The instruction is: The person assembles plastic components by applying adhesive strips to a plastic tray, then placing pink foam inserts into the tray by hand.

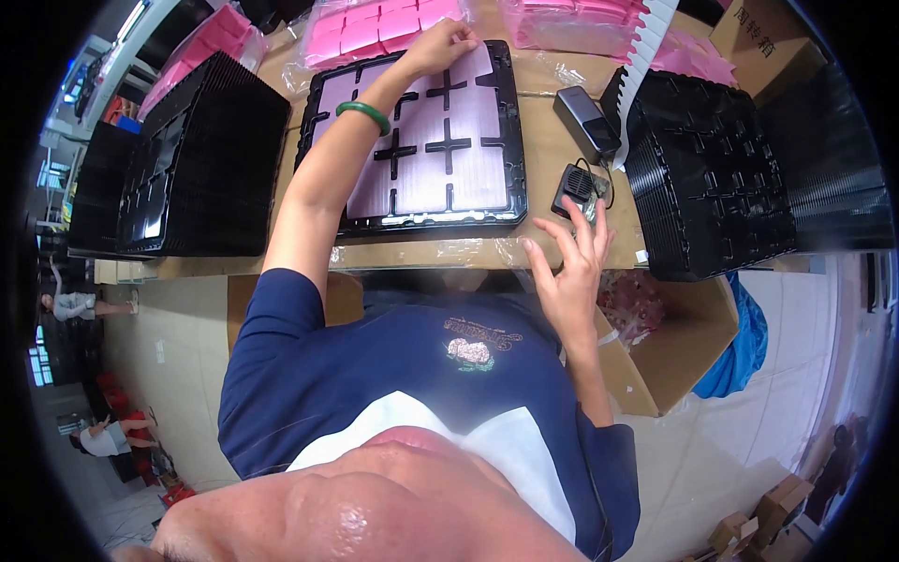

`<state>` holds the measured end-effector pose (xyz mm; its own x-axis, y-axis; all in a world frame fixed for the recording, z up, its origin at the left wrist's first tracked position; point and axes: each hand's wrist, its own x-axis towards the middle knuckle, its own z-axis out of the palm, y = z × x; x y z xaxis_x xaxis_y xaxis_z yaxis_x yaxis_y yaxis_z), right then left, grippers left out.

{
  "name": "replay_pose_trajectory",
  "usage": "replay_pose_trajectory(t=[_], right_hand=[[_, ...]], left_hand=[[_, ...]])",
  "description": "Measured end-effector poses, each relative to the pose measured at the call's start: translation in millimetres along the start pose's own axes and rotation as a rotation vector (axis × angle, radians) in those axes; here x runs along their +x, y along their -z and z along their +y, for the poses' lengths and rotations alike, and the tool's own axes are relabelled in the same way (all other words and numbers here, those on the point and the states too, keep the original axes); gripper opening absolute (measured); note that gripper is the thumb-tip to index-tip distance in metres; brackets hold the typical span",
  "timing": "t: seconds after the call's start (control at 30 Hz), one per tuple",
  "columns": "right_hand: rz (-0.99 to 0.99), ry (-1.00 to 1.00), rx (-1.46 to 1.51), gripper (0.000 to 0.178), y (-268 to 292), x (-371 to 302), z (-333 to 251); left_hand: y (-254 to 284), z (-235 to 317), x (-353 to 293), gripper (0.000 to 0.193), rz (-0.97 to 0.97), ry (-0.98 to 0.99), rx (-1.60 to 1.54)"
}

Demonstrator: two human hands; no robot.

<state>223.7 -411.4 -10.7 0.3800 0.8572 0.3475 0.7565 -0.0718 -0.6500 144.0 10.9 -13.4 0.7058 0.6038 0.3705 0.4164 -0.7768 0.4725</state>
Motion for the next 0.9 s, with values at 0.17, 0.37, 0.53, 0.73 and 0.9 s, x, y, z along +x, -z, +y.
replay_pose_trajectory(t=[0.17,0.37,0.53,0.73,0.9], right_hand=[[-0.052,-0.019,-0.005,0.023,0.7,-4.5,1.5],[-0.099,0.021,-0.002,0.021,-10.7,-1.7,-0.2],[-0.118,-0.009,0.011,0.021,-14.1,-9.2,4.3],[-0.124,-0.014,-0.01,0.02,-14.3,-12.1,7.3],[-0.125,-0.005,0.004,0.02,-14.4,-9.1,5.3]], left_hand=[[-4.5,10.2,-12.1,0.023,0.021,-0.003,-0.042],[-18.9,8.1,-15.7,0.022,0.106,-0.081,0.08],[-20.0,9.3,-20.2,0.022,0.127,-0.085,0.08],[-11.6,19.7,-34.3,0.033,0.051,-0.261,0.379],[-13.0,26.9,-63.5,0.039,-0.106,-0.235,0.184]])
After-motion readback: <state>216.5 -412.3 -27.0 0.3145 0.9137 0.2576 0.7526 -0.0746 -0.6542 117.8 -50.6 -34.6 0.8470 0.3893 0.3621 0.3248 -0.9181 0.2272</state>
